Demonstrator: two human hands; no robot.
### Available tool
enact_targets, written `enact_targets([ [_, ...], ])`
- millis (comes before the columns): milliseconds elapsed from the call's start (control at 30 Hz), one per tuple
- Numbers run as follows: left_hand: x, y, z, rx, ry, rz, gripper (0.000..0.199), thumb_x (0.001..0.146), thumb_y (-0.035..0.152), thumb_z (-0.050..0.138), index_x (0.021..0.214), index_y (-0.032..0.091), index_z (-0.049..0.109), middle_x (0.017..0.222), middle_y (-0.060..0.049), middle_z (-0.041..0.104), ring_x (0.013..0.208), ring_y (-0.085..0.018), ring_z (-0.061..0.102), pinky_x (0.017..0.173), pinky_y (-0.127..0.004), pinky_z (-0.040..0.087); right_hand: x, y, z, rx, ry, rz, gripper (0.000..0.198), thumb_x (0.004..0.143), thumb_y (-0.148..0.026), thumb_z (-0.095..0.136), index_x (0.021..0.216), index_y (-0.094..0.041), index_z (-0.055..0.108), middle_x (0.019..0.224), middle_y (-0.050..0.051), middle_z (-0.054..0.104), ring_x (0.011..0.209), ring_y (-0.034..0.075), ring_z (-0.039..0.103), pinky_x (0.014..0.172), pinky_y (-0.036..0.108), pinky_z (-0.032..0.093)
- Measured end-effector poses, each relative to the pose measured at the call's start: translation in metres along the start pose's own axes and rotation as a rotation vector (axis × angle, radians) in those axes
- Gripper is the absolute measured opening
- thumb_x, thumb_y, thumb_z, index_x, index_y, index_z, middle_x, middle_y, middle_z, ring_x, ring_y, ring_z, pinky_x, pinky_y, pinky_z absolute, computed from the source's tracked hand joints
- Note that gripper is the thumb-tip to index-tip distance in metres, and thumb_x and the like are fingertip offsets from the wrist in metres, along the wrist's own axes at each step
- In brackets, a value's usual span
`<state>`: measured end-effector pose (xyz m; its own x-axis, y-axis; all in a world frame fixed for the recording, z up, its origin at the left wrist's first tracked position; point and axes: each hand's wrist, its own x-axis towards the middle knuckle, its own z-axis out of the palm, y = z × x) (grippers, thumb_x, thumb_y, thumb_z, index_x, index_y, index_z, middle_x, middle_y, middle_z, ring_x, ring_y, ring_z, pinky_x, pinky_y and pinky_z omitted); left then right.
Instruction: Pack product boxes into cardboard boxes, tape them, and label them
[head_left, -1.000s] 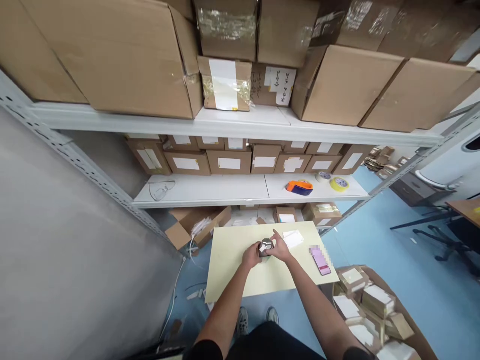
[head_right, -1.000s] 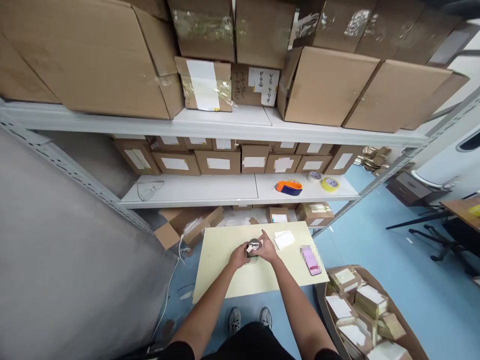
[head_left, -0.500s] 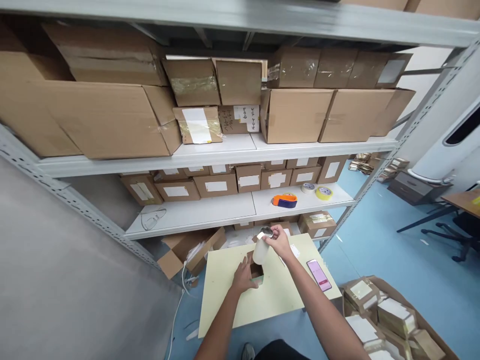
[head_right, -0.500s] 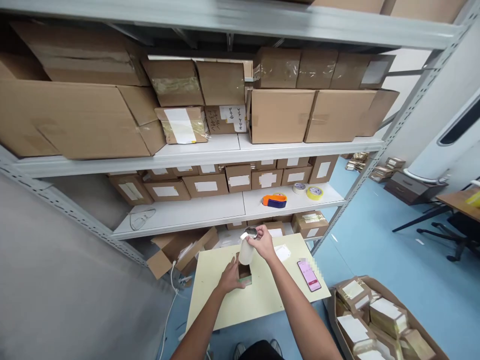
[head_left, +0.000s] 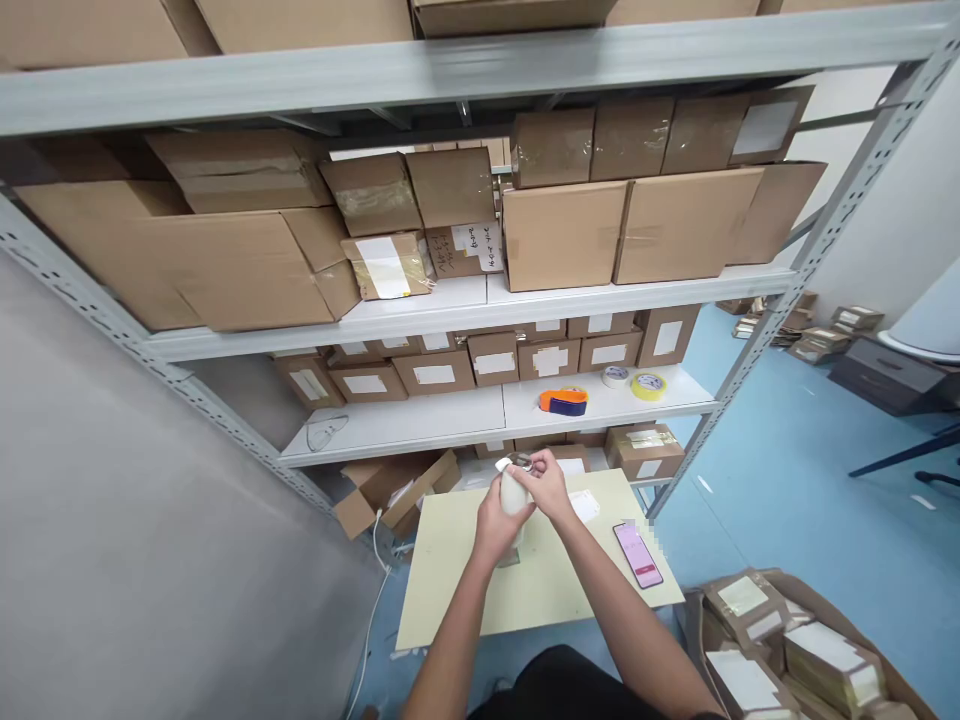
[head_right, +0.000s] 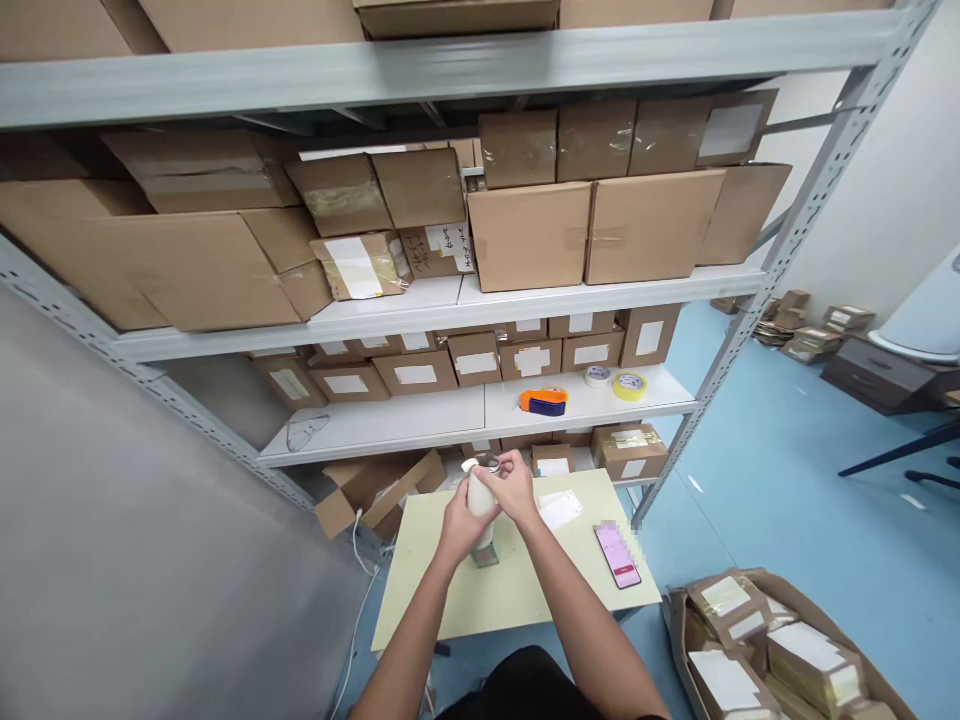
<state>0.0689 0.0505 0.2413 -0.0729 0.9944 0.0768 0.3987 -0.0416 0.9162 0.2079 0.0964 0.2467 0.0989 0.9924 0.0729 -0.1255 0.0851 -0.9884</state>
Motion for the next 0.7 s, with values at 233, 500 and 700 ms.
enact_targets([
  [233,-0.006,0.014,-0.004,-0.348,0.026,-0.093,0.059,0.069,0.051,0.084,0.112,0.014,0.070,0.103,-0.012,0.076,0.092,-0.027,0.072,0.078,-0.035,0.057,-0.022,0.005,-0.050,0.152,-0.533,0.213,0.107,0.060,-0.032,0.095,0.152,-0.034,0.040,0.128,0.008,0.065,0.116,0.023,0.064,0.107,0.045,0.046],
  [500,0.015,0.036,-0.005,-0.482,-0.062,-0.014,0.080,0.071,0.048,0.088,0.140,0.021,0.059,0.128,-0.013,0.070,0.112,-0.027,0.069,0.094,-0.038,0.057,-0.037,0.016,-0.042,0.236,-0.492,0.140,0.128,0.058,-0.026,0.095,0.163,-0.034,0.022,0.103,0.002,0.068,0.091,0.021,0.069,0.083,0.038,0.056],
  [700,0.038,0.038,-0.012,-0.461,-0.072,0.008,0.114,0.067,0.039,0.094,0.162,0.024,0.031,0.130,-0.015,0.069,0.113,-0.027,0.070,0.098,-0.042,0.057,-0.038,0.007,-0.038,0.165,-0.416,0.066,0.130,0.060,-0.029,0.094,0.165,-0.035,0.018,0.105,0.002,0.065,0.094,0.021,0.067,0.088,0.039,0.057],
])
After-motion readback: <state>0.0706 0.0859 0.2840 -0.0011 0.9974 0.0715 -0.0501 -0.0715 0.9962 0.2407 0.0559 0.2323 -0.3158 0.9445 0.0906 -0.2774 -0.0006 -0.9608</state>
